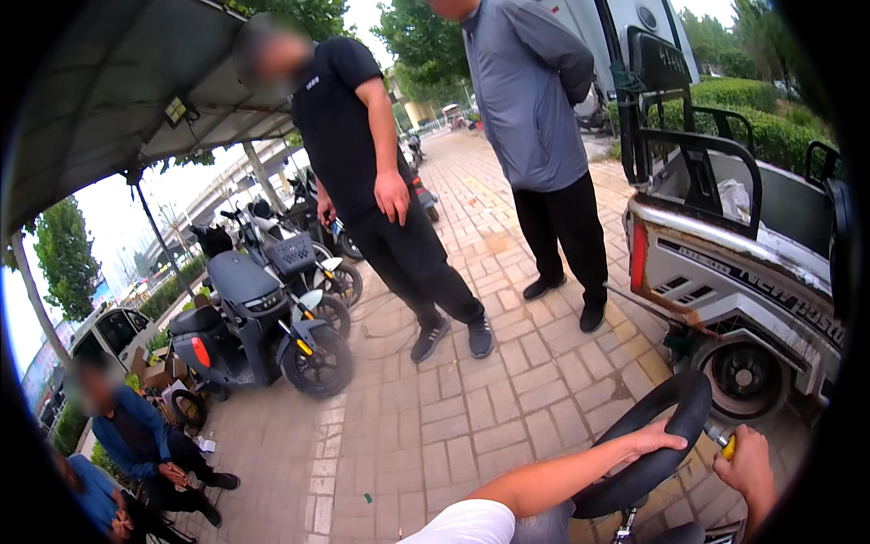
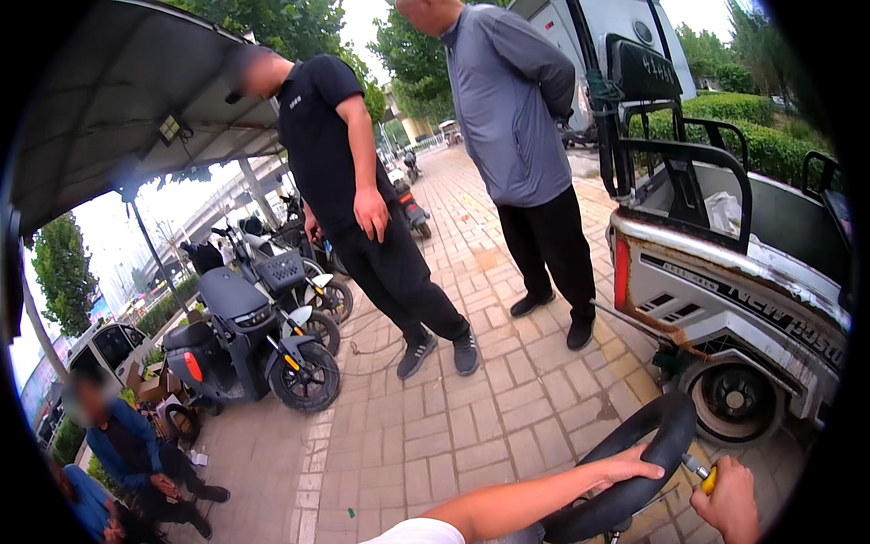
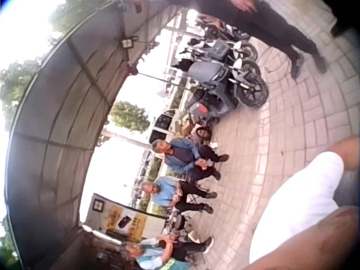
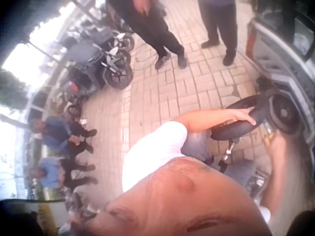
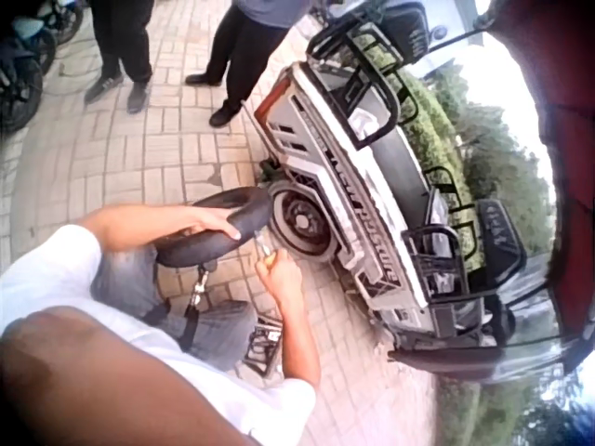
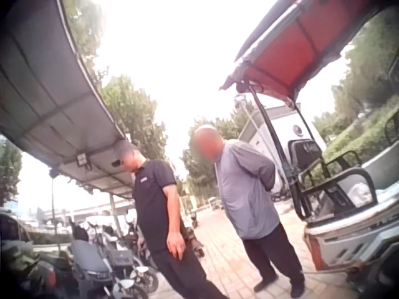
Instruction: The person removes a tire from a three-wheeled vehicle, places it on the ground, and uses a yellow pneumatic tool to work on the tire surface. The person handles the tire and tool repeatedly while seated on the ground.
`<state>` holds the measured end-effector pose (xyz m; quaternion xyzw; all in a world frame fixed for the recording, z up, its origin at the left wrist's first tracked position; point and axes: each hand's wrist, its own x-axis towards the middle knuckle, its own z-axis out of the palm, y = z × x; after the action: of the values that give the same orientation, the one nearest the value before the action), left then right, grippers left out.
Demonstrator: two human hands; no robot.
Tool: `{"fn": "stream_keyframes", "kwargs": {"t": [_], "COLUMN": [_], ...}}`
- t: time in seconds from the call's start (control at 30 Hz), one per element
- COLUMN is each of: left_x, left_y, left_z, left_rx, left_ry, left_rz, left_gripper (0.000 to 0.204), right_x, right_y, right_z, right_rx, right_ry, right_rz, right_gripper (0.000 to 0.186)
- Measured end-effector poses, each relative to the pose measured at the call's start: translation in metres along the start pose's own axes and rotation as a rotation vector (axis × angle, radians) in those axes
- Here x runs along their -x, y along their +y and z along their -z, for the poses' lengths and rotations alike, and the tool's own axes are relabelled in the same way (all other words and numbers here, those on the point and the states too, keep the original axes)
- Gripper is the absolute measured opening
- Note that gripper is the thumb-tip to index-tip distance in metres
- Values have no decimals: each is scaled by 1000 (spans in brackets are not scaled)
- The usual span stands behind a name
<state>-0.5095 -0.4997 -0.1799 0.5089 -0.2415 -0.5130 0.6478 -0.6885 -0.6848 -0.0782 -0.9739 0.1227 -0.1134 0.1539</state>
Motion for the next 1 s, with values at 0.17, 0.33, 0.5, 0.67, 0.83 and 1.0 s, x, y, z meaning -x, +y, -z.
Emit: {"fn": "stream_keyframes", "kwargs": {"t": [0.17, 0.33, 0.5, 0.67, 0.83, 1.0], "left_x": [-3, -1, 3, 0, 5, 11], "left_y": [13, 27, 36, 45, 36, 49], "left_z": [-5, -9, -21, -27, -16, -23], "left_rx": [-28, -249, -141, -438, -480, -511], "left_ry": [-7, 320, 259, 182, 283, 223], "left_rz": [14, 83, -192, -244, -208, -177], "left_gripper": [87, 74, 63, 66, 70, 72], "right_x": [7, -5, -19, -20, -32, -37], "right_y": [3, 1, -3, -7, -11, -19], "right_z": [12, 24, 25, 34, 17, 10], "right_rx": [-71, 68, 150, 295, 331, 331], "right_ry": [-22, -169, -73, -64, -47, -56], "right_rz": [10, 138, 148, 210, 273, 282], "right_gripper": [55, 49, 41, 34, 29, 27]}}
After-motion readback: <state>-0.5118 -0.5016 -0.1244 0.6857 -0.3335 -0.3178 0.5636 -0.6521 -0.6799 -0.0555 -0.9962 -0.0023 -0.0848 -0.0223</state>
